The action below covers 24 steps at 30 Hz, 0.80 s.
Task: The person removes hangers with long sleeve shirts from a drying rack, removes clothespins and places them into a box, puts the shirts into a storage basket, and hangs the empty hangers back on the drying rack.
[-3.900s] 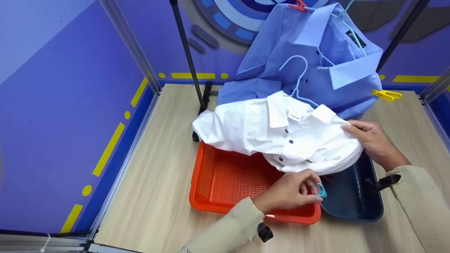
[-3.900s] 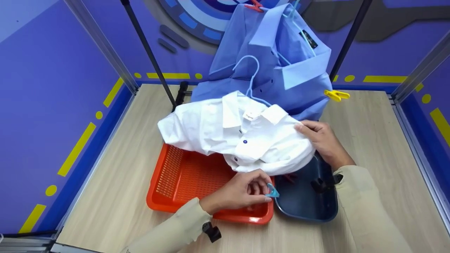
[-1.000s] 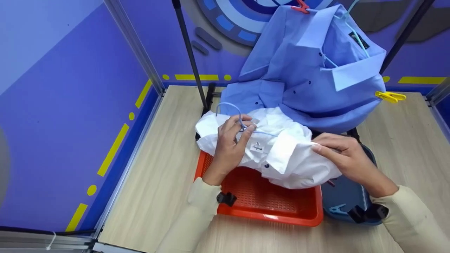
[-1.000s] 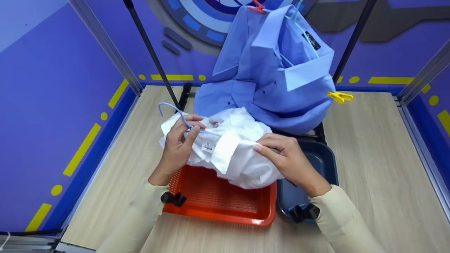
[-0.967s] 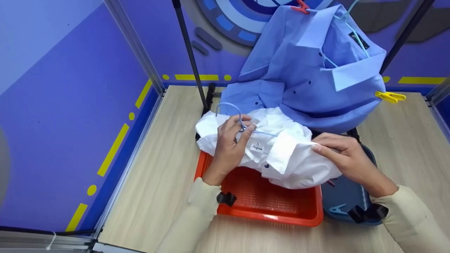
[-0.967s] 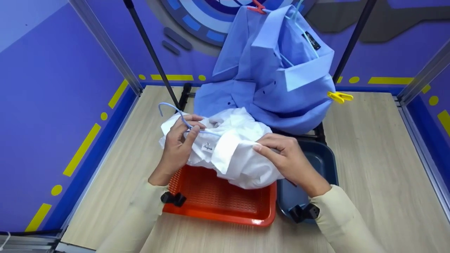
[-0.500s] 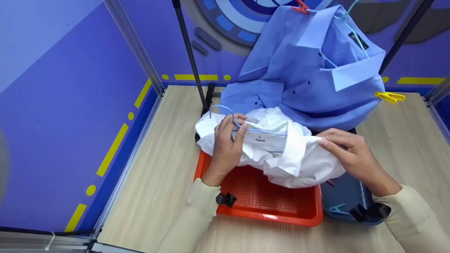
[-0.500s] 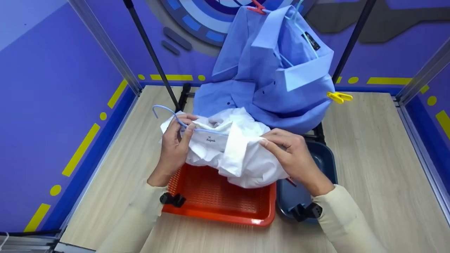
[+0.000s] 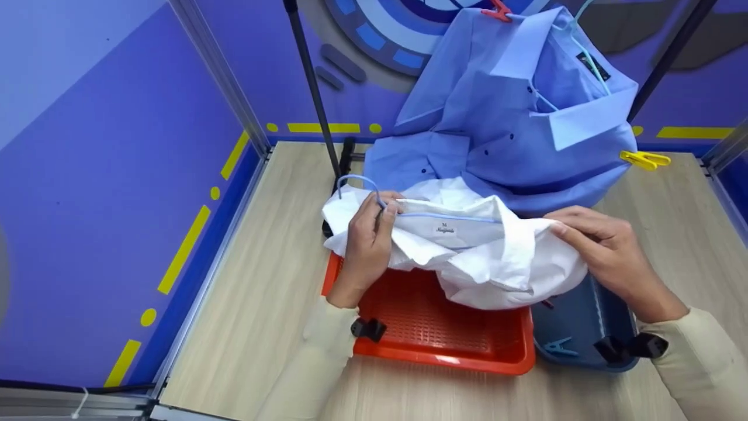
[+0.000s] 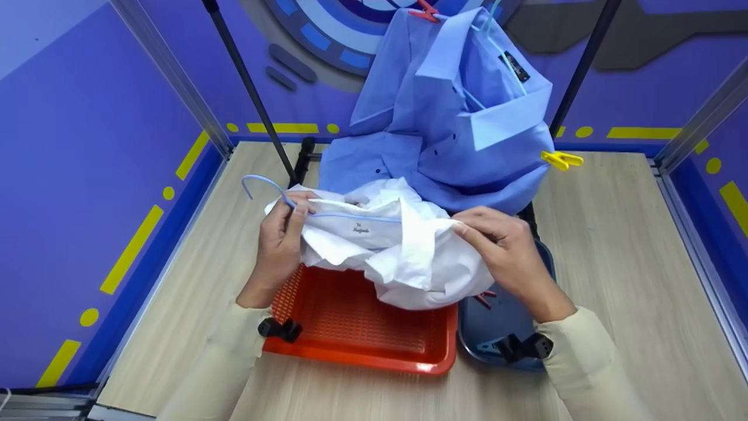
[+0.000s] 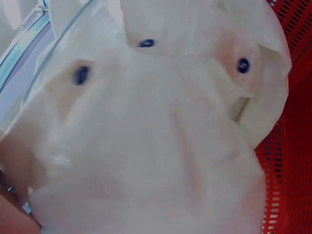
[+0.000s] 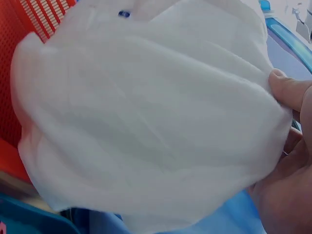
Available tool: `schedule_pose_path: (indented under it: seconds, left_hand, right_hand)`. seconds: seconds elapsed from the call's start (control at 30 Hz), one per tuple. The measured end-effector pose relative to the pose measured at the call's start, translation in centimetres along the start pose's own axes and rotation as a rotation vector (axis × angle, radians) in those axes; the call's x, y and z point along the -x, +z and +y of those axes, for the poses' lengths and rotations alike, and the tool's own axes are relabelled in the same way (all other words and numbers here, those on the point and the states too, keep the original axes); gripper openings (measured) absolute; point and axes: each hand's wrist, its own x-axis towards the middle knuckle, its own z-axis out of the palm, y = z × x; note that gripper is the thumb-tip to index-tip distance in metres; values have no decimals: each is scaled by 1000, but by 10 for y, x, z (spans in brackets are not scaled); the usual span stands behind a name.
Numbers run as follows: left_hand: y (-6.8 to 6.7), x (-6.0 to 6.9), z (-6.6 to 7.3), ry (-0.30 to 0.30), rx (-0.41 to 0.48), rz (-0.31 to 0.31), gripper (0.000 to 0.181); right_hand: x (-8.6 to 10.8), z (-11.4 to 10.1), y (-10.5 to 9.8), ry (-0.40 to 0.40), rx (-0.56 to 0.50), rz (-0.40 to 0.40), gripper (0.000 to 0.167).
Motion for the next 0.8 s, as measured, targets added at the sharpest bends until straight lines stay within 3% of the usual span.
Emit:
schedule_pose_path:
  seconds: [0.23,0.43,0.6,0.8]
  left_hand:
    - [-6,-2,-1,36,76,8,18]
    - [-10,-2,0,61,90,-11,18]
    - [-10,-1,1,81,115,50,18]
    - [-9,-1,1,110,131,126,20]
  right_hand:
    - [1,8,-11,85,-90,-17,21]
    - [0,13,-16,148,-106,-21,20]
    - [-1,17,-14,212,-132,19,20]
    - [-4,26,-4,168,-361,101,18]
